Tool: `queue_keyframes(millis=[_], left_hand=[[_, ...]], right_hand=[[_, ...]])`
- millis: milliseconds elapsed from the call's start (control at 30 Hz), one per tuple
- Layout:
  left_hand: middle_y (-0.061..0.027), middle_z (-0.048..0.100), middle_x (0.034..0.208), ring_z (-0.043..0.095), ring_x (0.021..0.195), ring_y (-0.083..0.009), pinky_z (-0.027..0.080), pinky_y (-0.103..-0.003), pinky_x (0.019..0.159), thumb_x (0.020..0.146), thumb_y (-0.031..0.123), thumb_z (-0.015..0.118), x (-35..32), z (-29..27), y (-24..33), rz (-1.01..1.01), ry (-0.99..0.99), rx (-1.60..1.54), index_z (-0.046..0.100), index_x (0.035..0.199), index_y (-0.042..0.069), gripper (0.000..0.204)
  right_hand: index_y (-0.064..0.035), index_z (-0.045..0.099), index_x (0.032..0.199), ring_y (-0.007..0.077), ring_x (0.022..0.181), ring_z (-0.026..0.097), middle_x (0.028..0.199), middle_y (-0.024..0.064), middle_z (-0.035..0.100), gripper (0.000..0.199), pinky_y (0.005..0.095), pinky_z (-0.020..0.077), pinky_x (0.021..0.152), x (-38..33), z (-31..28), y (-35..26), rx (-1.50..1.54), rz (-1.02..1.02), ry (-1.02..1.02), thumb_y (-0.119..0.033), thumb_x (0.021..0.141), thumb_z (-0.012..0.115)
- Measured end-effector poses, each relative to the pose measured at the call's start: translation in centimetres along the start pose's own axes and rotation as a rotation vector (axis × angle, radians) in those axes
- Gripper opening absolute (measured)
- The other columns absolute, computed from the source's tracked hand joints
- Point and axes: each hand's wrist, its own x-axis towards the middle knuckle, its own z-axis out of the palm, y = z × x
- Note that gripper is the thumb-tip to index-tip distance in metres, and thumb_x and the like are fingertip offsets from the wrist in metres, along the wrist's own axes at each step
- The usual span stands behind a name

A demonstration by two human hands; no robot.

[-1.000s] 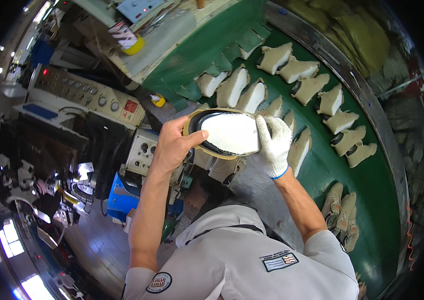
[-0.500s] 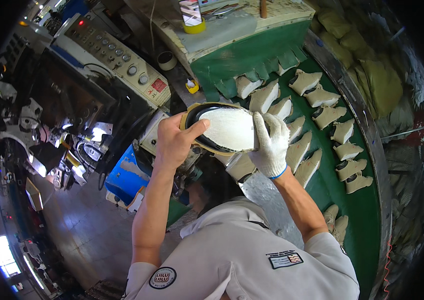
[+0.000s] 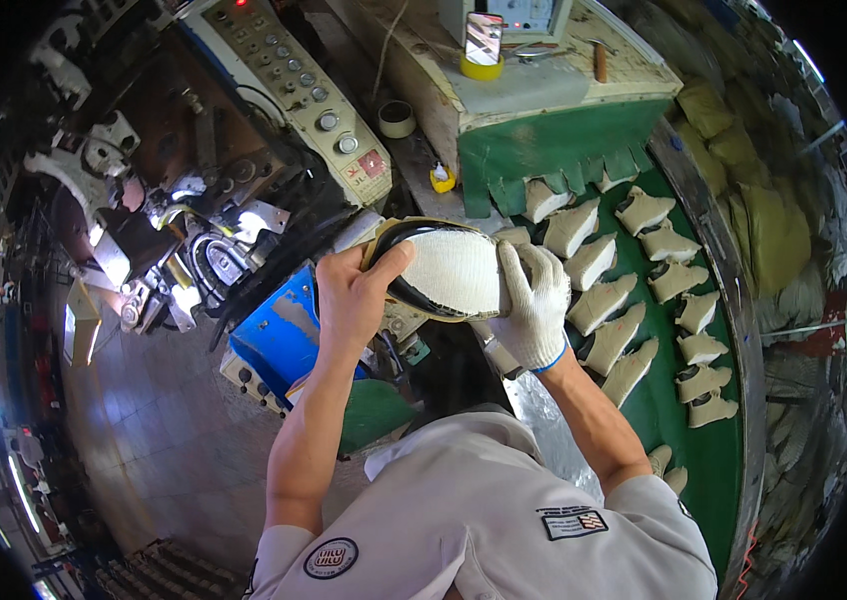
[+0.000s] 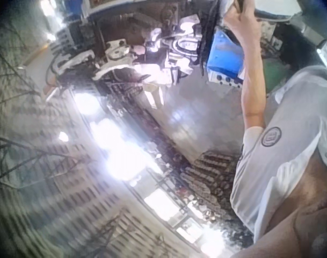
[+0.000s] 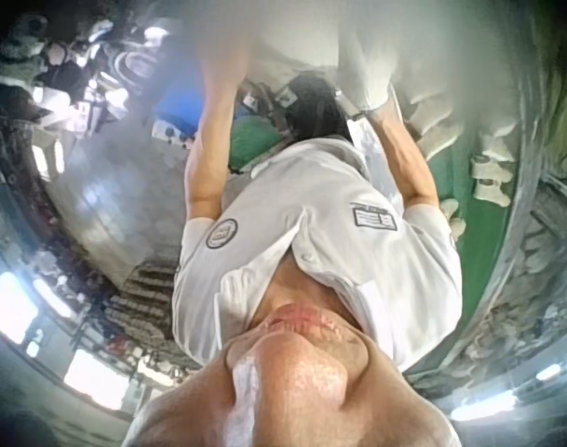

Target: The person takes shoe parts from a conveyor belt, places them onto a machine to press them, and then returns the assembled parts to the belt.

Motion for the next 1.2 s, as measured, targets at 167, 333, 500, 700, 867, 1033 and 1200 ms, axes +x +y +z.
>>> queue_keyframes(millis=[167, 333, 500, 700, 867, 1033, 1200], left_hand=[[-0.0036, 0.069, 0.075, 0.065, 0.063, -0.0116, 0.052, -0.024, 0.051, 0.104, 0.032, 0.060, -0.3, -4.1, 1.6, -0.165, -0.016, -0.264, 0.073, 0.105, -0.008, 0.042], [-0.0016, 0.064, 0.062, 0.063, 0.054, -0.0098, 0.044, -0.025, 0.043, 0.100, 0.028, 0.067, 0.5, -9.1, 0.2, -0.031, 0.072, 0.191, 0.075, 0.082, -0.001, 0.035], [-0.0036, 0.060, 0.058, 0.058, 0.046, -0.0098, 0.045, -0.030, 0.043, 0.101, 0.018, 0.067, -4.8, -11.8, -1.4, -0.002, 0.155, 0.210, 0.060, 0.067, -0.001, 0.039], [-0.0192, 0.073, 0.076, 0.075, 0.066, -0.0266, 0.055, -0.031, 0.052, 0.102, 0.016, 0.060, 2.7, -16.6, 0.3, -0.067, -0.008, -0.334, 0.069, 0.101, -0.012, 0.030], [-0.0164, 0.072, 0.117, 0.069, 0.106, -0.0233, 0.053, -0.036, 0.091, 0.100, 0.018, 0.061, 2.9, -19.2, -3.2, 0.122, 0.065, -0.468, 0.063, 0.130, -0.007, 0.039], [-0.0070, 0.072, 0.101, 0.066, 0.087, -0.0133, 0.052, -0.028, 0.078, 0.095, 0.019, 0.070, 1.1, -18.8, -5.6, -0.065, -0.027, -0.669, 0.067, 0.123, -0.006, 0.038], [-0.0020, 0.069, 0.089, 0.062, 0.075, -0.0113, 0.050, -0.024, 0.067, 0.085, 0.007, 0.071, 1.4, -20.0, -11.9, -0.038, 0.266, -0.558, 0.073, 0.099, -0.002, 0.016]], right_hand=[[-0.0066, 0.057, 0.141, 0.0391, 0.115, 0.056, 0.127, 0.0181, 0.058, 0.093, 0.0509, 0.0450, 0.094, 1.2, 2.0, -1.9, 0.096, -0.053, 0.000, -0.023, 0.056, 0.091], [-0.0047, 0.057, 0.139, 0.0404, 0.113, 0.056, 0.125, 0.0196, 0.058, 0.090, 0.0507, 0.0464, 0.093, 2.5, 3.5, -4.8, 0.175, -0.040, -0.068, -0.021, 0.057, 0.090], [-0.0062, 0.057, 0.142, 0.0432, 0.113, 0.059, 0.125, 0.0233, 0.061, 0.087, 0.0535, 0.0479, 0.096, -0.5, 2.3, -8.5, 0.285, -0.043, -0.316, -0.026, 0.062, 0.086], [-0.0118, 0.055, 0.146, 0.0404, 0.114, 0.060, 0.129, 0.0196, 0.061, 0.092, 0.0467, 0.0506, 0.099, 8.4, 5.8, -7.5, 0.549, 0.006, -0.425, -0.034, 0.065, 0.092], [0.0027, 0.046, 0.148, 0.0256, 0.122, 0.060, 0.134, 0.0142, 0.063, 0.094, 0.0369, 0.0480, 0.106, 10.4, 5.8, -9.1, 1.128, 0.235, -0.910, -0.035, 0.075, 0.092], [0.0034, 0.043, 0.150, 0.0317, 0.128, 0.060, 0.142, 0.0193, 0.059, 0.071, 0.0464, 0.0490, 0.109, 5.1, 16.0, -8.9, 2.125, 0.877, -1.252, -0.023, 0.092, 0.073], [-0.0056, 0.054, 0.142, 0.0268, 0.119, 0.064, 0.131, 0.0146, 0.065, 0.050, 0.0451, 0.0522, 0.105, 2.7, 22.6, -8.4, 1.925, 1.084, -0.934, -0.039, 0.103, 0.054]])
